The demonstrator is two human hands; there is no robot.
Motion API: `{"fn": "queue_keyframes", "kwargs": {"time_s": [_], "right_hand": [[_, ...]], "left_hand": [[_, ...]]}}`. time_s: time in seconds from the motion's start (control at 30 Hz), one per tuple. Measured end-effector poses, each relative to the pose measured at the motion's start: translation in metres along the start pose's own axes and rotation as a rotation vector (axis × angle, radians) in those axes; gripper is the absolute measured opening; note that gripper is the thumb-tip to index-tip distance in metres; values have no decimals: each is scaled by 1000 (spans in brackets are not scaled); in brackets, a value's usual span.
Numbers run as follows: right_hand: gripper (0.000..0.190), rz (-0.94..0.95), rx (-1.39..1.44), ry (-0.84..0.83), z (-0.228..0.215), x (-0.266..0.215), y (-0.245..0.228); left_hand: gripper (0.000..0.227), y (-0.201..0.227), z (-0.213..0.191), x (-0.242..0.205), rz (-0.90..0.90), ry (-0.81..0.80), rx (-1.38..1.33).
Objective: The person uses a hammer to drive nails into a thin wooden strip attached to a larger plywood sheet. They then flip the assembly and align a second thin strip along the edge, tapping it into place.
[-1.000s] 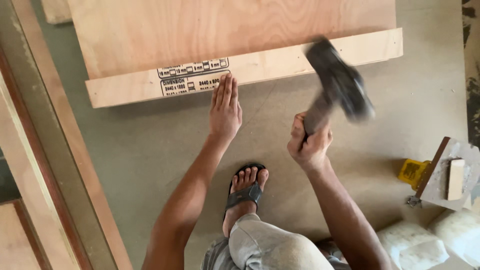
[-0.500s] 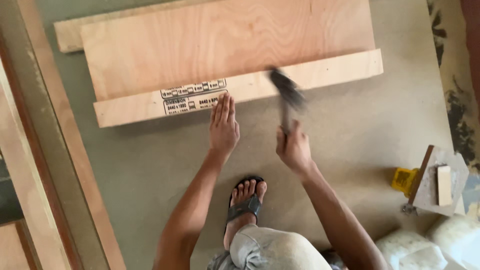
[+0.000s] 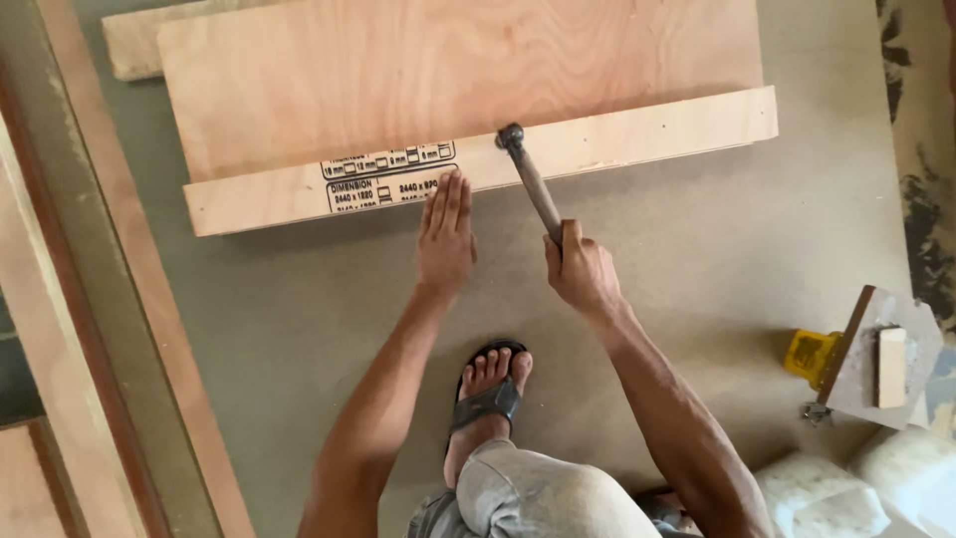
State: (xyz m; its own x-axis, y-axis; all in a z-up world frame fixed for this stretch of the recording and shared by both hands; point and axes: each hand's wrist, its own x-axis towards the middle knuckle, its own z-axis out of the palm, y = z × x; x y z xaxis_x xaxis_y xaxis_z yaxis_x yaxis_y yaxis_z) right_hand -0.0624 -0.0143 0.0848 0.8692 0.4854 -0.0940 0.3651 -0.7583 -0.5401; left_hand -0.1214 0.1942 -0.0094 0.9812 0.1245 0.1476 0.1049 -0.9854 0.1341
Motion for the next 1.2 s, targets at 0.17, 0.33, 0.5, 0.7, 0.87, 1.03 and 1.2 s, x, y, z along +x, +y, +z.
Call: {"fn": "queue_keyframes", "kwargs": {"time_s": [0.17, 0.33, 0.5, 0.7, 0.87, 1.03, 1.2], "right_hand": [[24, -45, 225, 268, -6, -34, -5], [28, 20, 191, 198, 16, -24, 5], [28, 151, -60, -20, 34, -8, 36], [25, 117, 46, 16, 38, -18, 12], [25, 74, 212, 75, 30, -4, -39], [26, -372, 592, 432, 22, -22, -69], [27, -177, 156, -11, 47, 7, -96]], "left_hand": [[66, 2, -2, -6, 4, 27, -216], [67, 1, -12, -6, -14, -8, -286], [70, -4, -2, -1, 0, 11, -205], [69, 0, -4, -15, -30, 35, -326], [65, -46, -33, -34, -185, 131, -420], [61, -84, -22, -46, -218, 126, -202], [65, -83, -18, -51, -228, 20, -151]]}}
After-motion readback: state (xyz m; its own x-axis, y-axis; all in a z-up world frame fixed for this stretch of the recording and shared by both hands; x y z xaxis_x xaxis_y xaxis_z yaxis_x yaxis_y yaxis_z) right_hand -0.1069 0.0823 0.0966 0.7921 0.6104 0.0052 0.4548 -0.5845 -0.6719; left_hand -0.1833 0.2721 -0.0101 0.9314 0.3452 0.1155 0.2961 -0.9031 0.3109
